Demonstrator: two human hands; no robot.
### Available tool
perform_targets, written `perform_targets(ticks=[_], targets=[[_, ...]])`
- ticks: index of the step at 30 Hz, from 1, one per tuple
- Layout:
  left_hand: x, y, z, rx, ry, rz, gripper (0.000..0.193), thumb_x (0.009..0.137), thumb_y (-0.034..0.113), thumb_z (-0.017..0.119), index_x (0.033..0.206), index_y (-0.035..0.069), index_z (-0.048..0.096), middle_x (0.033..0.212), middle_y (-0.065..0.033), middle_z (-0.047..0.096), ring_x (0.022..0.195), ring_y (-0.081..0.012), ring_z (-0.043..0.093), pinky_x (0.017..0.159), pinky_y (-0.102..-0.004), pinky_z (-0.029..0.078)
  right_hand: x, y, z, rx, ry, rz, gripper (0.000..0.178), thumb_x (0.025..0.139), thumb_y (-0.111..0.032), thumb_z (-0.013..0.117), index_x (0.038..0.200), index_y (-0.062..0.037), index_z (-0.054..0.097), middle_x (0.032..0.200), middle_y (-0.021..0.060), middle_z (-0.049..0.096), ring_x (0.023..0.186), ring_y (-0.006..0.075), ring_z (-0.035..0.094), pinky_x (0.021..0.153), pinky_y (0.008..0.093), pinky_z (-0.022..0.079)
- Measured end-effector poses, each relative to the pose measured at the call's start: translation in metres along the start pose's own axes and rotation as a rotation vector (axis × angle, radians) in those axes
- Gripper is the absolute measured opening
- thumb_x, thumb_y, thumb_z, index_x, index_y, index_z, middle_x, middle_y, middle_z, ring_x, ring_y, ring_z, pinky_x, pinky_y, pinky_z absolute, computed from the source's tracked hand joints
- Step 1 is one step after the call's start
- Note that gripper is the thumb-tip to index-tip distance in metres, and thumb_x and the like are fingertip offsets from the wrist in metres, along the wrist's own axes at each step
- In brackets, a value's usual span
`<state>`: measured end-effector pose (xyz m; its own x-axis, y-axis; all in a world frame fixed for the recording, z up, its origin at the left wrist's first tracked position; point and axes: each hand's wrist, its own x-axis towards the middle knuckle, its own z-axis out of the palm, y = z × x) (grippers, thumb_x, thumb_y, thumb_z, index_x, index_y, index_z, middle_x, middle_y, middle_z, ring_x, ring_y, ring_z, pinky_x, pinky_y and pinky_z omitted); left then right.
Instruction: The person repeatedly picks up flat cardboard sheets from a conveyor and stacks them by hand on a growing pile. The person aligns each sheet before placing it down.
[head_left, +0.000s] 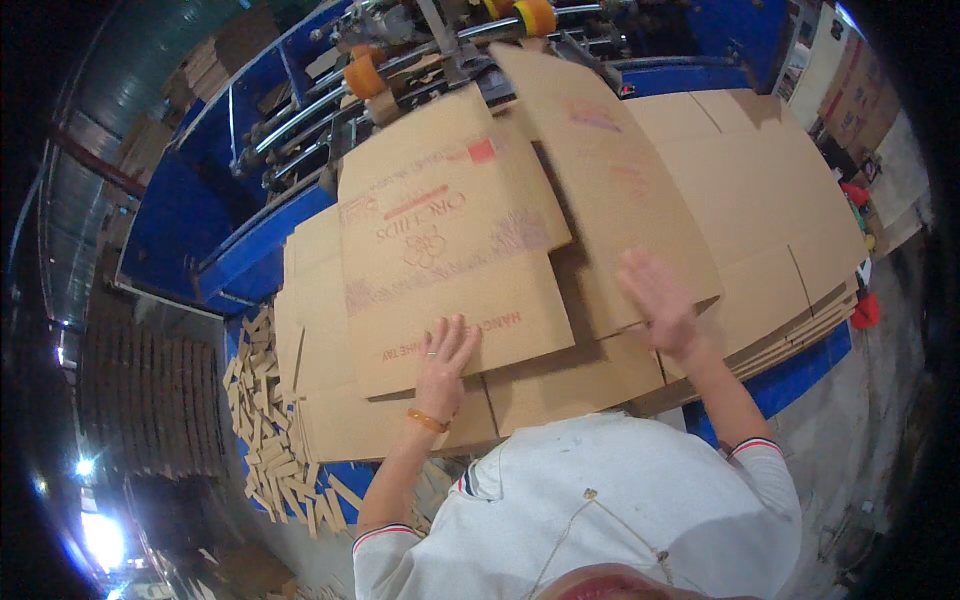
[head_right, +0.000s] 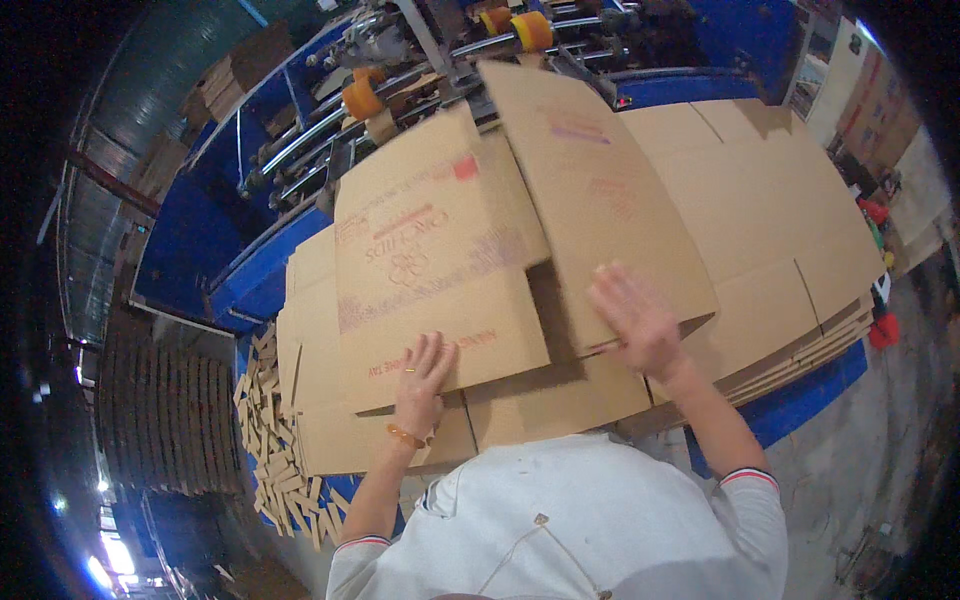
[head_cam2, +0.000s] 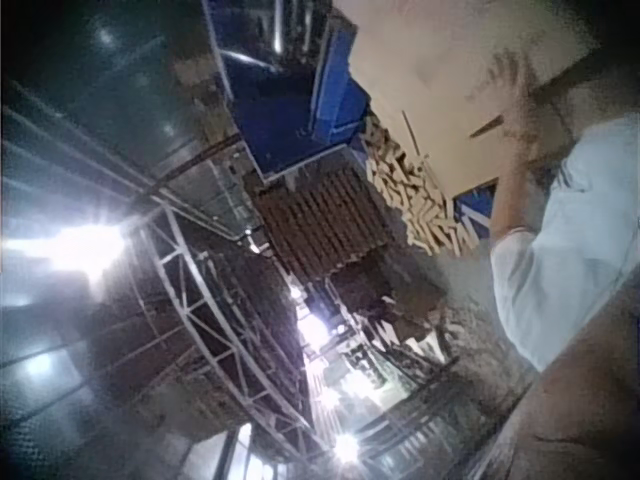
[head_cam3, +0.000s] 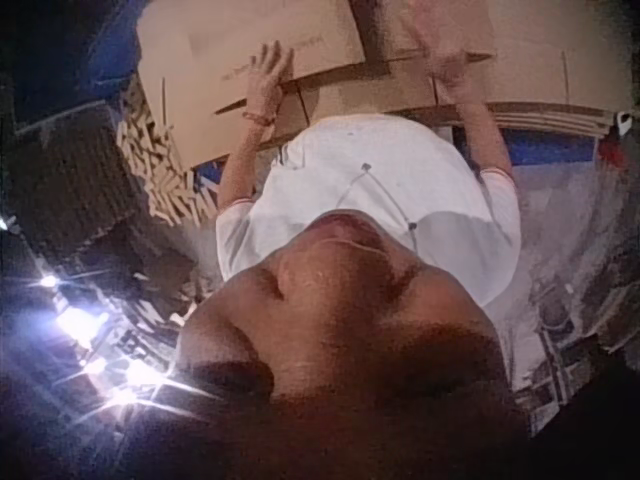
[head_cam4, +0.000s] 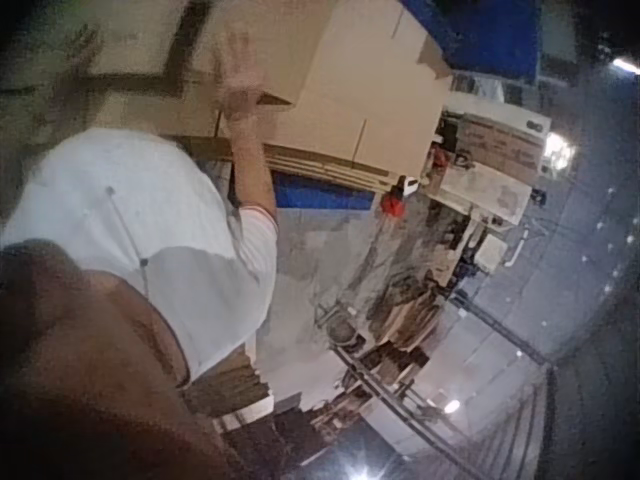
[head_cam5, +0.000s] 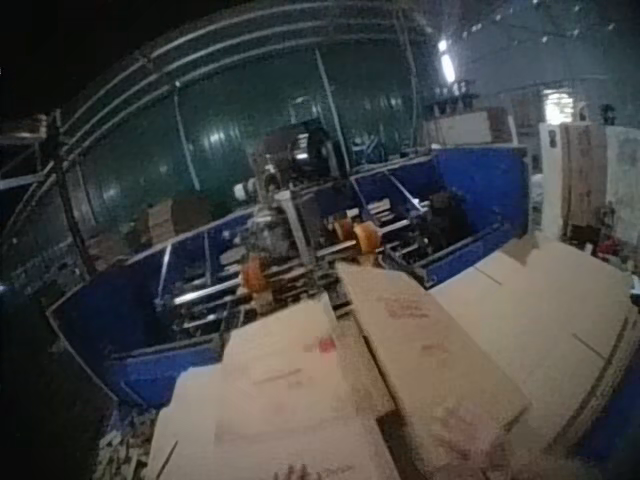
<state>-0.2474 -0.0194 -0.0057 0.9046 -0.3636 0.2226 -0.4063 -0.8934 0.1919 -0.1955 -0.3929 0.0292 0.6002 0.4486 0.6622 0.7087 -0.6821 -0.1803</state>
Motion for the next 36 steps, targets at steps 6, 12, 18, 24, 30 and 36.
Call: perform_targets(ticks=[6,12,18,24,30,36], targets=[[0.018,-0.005,0.008,0.015,-0.061,0.004,0.079,0.069,-0.012,0.056,0.141,0.019,0.046,0.151,-0.0139,0.034,0.138,-0.0374,0.033,0.112,-0.0545,0.026,-0.017,-0.005,0.048,-0.058,-0.388,0.04,0.071,0.073,-0.04,0.072,0.134,-0.0112,0.051,0.143,0.0096,0.046,0.133,0.03,0.04,0.11,0.0473,0.032],[0.078,-0.05,0.028,-0.007,0.049,0.011,0.078,0.07,-0.013,0.053,0.14,0.02,0.047,0.149,-0.0113,0.038,0.138,-0.0357,0.033,0.111,-0.0546,0.026,0.022,0.045,0.09,-0.138,-0.291,0.036,0.069,0.075,-0.043,0.069,0.136,-0.0164,0.05,0.145,0.0042,0.044,0.135,0.0268,0.038,0.108,0.0488,0.033],[0.17,-0.103,0.039,0.107,0.106,0.025,0.073,0.072,-0.009,0.056,0.138,0.022,0.049,0.146,-0.0109,0.041,0.135,-0.0347,0.036,0.109,-0.0583,0.027,0.096,0.115,0.13,-0.189,-0.236,-0.013,0.066,0.079,-0.047,0.065,0.137,-0.0195,0.049,0.145,0.0024,0.044,0.135,0.0244,0.038,0.108,0.0528,0.029],[0.195,-0.119,0.038,0.309,0.268,-0.203,0.06,0.079,0.007,0.059,0.137,0.02,0.047,0.145,-0.0083,0.041,0.136,-0.0289,0.036,0.109,-0.0595,0.026,0.123,0.138,0.153,-0.247,-0.008,0.347,0.062,0.084,-0.034,0.065,0.14,-0.0138,0.044,0.147,0.0103,0.039,0.139,0.0317,0.03,0.112,0.0516,0.023],[0.056,-0.2,0.015,0.034,0.359,-0.551,0.06,0.089,0.028,0.059,0.14,0.003,0.04,0.14,-0.0219,0.044,0.134,-0.0364,0.037,0.11,-0.0484,0.03,0.022,0.118,0.09,-0.101,-0.363,0.433,0.053,0.09,-0.025,0.058,0.139,-0.0067,0.044,0.151,0.0178,0.031,0.14,0.0371,0.025,0.115,0.0466,0.022],[-0.085,-0.223,-0.088,0.69,-0.066,-1.654,0.078,0.092,0.06,0.04,0.145,0.003,0.033,0.155,-0.019,0.022,0.145,-0.0337,0.017,0.108,-0.066,0.014,-0.03,0.097,0.044,-0.162,-0.358,0.462,0.048,0.094,-0.023,0.054,0.137,-0.0041,0.046,0.148,0.018,0.036,0.138,0.0366,0.03,0.113,0.0451,0.027]])
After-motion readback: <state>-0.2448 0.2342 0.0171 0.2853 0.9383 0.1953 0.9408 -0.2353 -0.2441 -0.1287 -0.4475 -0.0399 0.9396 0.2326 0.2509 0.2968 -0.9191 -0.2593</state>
